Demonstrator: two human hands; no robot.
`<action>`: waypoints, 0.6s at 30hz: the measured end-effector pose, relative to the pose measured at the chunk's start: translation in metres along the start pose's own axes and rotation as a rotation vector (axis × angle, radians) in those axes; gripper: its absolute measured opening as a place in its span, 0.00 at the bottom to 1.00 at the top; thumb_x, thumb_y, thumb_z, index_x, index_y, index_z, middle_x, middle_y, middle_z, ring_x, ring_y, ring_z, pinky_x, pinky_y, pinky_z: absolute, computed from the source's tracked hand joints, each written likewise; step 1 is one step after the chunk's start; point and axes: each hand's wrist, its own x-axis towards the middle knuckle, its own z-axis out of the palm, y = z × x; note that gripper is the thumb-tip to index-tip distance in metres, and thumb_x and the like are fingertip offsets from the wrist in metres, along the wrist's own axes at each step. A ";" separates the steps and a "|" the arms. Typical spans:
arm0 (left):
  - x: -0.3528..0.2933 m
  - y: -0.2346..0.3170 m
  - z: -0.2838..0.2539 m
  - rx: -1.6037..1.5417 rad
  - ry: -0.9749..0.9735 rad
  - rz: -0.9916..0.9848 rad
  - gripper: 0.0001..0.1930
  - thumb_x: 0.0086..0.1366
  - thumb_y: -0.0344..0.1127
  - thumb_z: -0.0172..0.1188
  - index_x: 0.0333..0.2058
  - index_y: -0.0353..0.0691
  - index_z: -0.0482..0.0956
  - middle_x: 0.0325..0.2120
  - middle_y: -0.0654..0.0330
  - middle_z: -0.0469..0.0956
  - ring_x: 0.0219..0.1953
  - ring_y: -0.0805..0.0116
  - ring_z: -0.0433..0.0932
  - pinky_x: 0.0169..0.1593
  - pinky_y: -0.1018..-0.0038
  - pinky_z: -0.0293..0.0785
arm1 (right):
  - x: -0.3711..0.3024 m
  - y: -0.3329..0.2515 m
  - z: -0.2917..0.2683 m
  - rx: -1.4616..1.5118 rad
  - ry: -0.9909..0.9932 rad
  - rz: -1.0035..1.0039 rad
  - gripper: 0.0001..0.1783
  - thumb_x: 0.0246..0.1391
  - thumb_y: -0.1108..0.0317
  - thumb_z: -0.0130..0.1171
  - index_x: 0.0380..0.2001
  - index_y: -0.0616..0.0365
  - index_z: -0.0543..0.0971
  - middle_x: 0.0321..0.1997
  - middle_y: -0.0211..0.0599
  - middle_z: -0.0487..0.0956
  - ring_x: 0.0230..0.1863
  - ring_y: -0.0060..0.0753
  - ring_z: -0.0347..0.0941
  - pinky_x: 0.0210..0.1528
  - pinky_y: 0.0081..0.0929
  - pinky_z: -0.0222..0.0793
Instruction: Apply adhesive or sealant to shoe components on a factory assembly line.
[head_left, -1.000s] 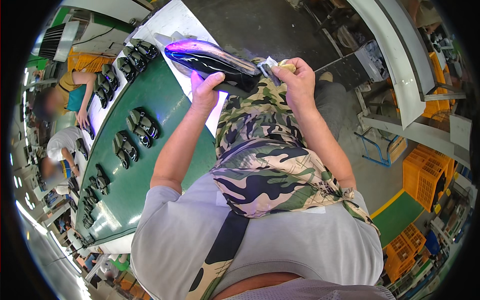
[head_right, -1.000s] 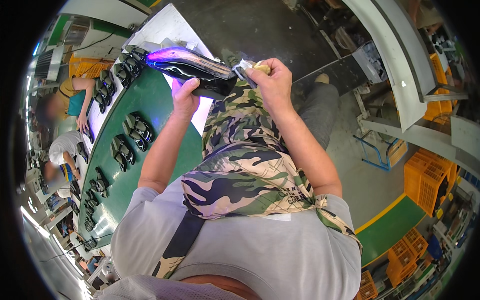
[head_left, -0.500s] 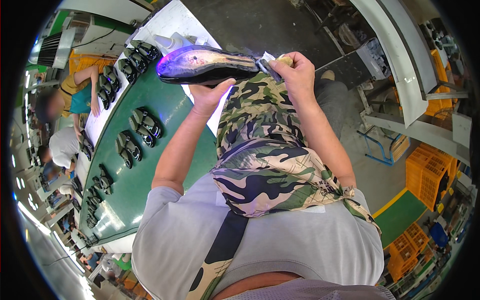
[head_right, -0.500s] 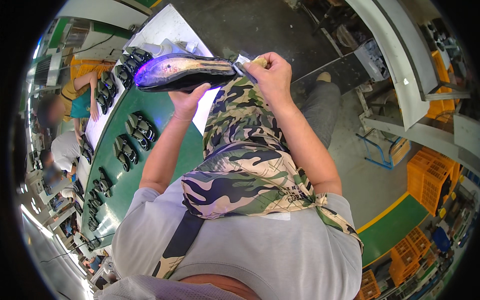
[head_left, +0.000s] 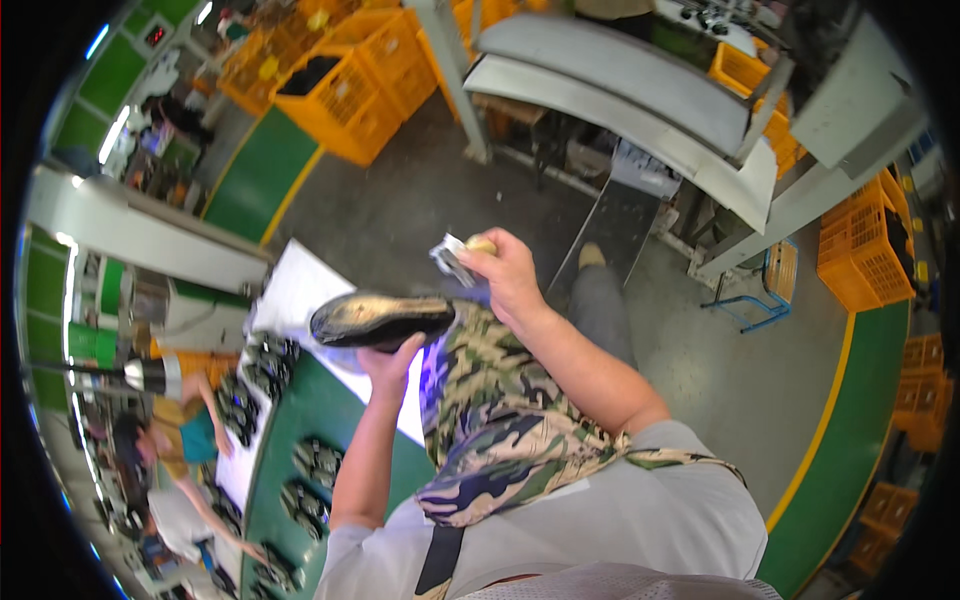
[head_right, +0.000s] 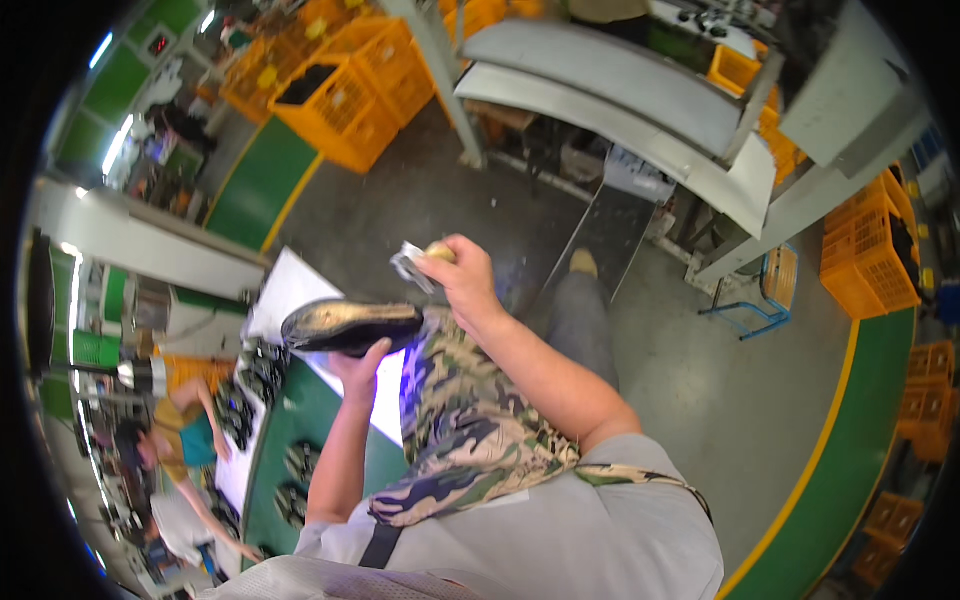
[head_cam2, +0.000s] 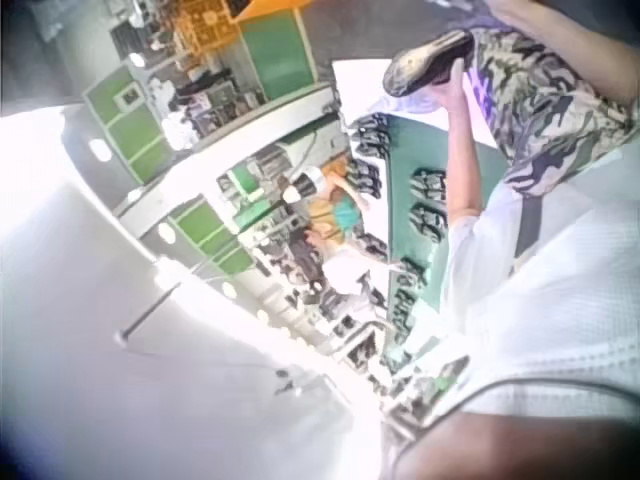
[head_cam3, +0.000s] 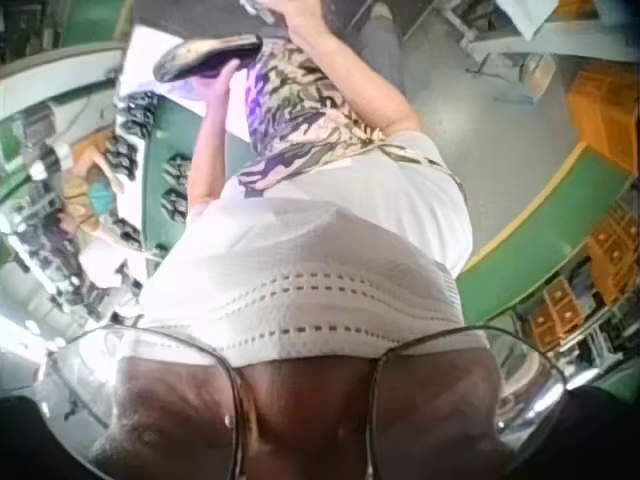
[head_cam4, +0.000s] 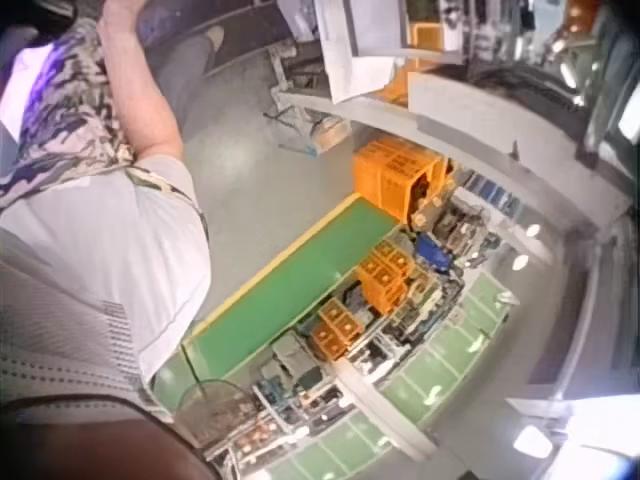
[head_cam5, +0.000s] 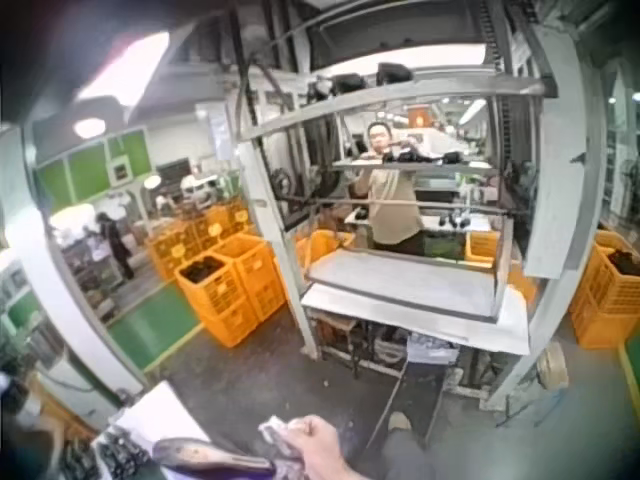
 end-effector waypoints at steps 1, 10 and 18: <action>0.006 0.002 -0.001 -0.042 -0.002 -0.007 0.30 0.48 0.24 0.71 0.51 0.29 0.71 0.46 0.53 0.77 0.48 0.63 0.78 0.56 0.67 0.73 | 0.004 -0.003 -0.016 0.035 0.072 0.022 0.10 0.47 0.75 0.68 0.29 0.57 0.74 0.28 0.27 0.76 0.28 0.18 0.70 0.31 0.18 0.65; 0.099 0.093 0.074 -0.093 -0.071 0.116 0.33 0.46 0.26 0.70 0.54 0.31 0.69 0.46 0.55 0.76 0.48 0.62 0.76 0.59 0.66 0.69 | 0.023 0.100 -0.177 0.227 0.340 0.324 0.12 0.50 0.71 0.67 0.33 0.48 0.73 0.27 0.24 0.75 0.25 0.19 0.69 0.24 0.23 0.60; 0.187 0.237 0.165 -0.061 -0.180 0.449 0.33 0.48 0.28 0.70 0.54 0.34 0.68 0.47 0.56 0.75 0.51 0.64 0.74 0.60 0.66 0.68 | 0.008 0.122 -0.198 0.087 0.343 0.360 0.12 0.47 0.73 0.69 0.27 0.53 0.72 0.22 0.29 0.74 0.17 0.21 0.65 0.17 0.22 0.54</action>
